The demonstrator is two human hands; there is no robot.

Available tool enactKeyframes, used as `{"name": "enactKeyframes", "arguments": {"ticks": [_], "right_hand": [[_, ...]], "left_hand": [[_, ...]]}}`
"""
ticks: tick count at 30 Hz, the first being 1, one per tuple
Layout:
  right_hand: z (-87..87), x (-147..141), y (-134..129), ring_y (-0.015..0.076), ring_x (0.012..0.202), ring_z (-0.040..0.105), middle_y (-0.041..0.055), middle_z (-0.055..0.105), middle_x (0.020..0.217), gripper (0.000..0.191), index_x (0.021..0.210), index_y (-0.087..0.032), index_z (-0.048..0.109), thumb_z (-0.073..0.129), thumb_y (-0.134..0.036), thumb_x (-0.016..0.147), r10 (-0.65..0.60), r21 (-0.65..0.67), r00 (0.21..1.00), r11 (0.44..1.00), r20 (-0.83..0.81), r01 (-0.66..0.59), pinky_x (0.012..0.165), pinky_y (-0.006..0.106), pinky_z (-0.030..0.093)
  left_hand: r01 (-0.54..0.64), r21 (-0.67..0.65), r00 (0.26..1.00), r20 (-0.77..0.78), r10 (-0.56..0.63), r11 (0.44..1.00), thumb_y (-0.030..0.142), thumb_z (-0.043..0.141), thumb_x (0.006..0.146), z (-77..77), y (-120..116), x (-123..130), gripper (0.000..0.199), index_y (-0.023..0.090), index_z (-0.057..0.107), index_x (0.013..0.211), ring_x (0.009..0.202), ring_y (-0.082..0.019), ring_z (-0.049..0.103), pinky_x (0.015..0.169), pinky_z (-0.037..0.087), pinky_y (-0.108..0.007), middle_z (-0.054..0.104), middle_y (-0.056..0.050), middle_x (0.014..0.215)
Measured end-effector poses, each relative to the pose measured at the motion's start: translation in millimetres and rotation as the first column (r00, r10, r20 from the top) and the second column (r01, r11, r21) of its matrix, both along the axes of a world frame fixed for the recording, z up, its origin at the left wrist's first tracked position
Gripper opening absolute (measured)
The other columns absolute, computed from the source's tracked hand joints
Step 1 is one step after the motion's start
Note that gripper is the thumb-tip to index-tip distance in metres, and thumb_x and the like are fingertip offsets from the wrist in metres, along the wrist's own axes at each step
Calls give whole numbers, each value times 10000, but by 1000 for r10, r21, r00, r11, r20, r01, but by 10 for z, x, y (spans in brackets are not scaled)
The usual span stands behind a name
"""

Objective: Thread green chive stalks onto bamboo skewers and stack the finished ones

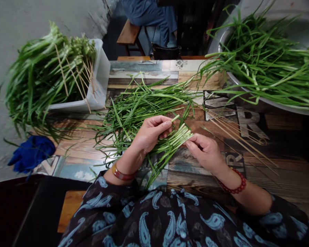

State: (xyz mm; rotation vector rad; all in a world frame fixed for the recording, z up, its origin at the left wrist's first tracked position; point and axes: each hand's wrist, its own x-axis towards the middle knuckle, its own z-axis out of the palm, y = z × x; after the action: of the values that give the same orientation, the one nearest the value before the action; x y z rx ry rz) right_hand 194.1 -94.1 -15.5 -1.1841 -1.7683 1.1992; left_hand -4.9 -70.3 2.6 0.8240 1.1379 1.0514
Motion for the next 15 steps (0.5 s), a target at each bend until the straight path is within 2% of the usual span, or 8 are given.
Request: {"name": "enactKeyframes", "arguments": {"ticks": [5, 15], "right_hand": [[5, -4, 6, 87, 484, 423, -37, 506, 548, 195, 762, -168, 654, 528, -262, 878, 16, -1, 1000, 1000, -6, -16, 490, 215, 345], [17, -12, -7, 91, 472, 439, -45, 498, 517, 189, 754, -181, 637, 530, -254, 891, 23, 44, 1000, 999, -4, -23, 494, 219, 356]], "left_hand": [[-3, 50, 999, -35, 5, 999, 337, 794, 711, 18, -9, 0, 219, 140, 709, 758, 472, -43, 467, 456, 332, -176, 608, 20, 600], [42, 56, 995, -87, -37, 998, 358, 783, 714, 12, -23, -5, 244, 133, 691, 693, 486, -55, 456, 462, 314, -192, 612, 4, 619]]}}
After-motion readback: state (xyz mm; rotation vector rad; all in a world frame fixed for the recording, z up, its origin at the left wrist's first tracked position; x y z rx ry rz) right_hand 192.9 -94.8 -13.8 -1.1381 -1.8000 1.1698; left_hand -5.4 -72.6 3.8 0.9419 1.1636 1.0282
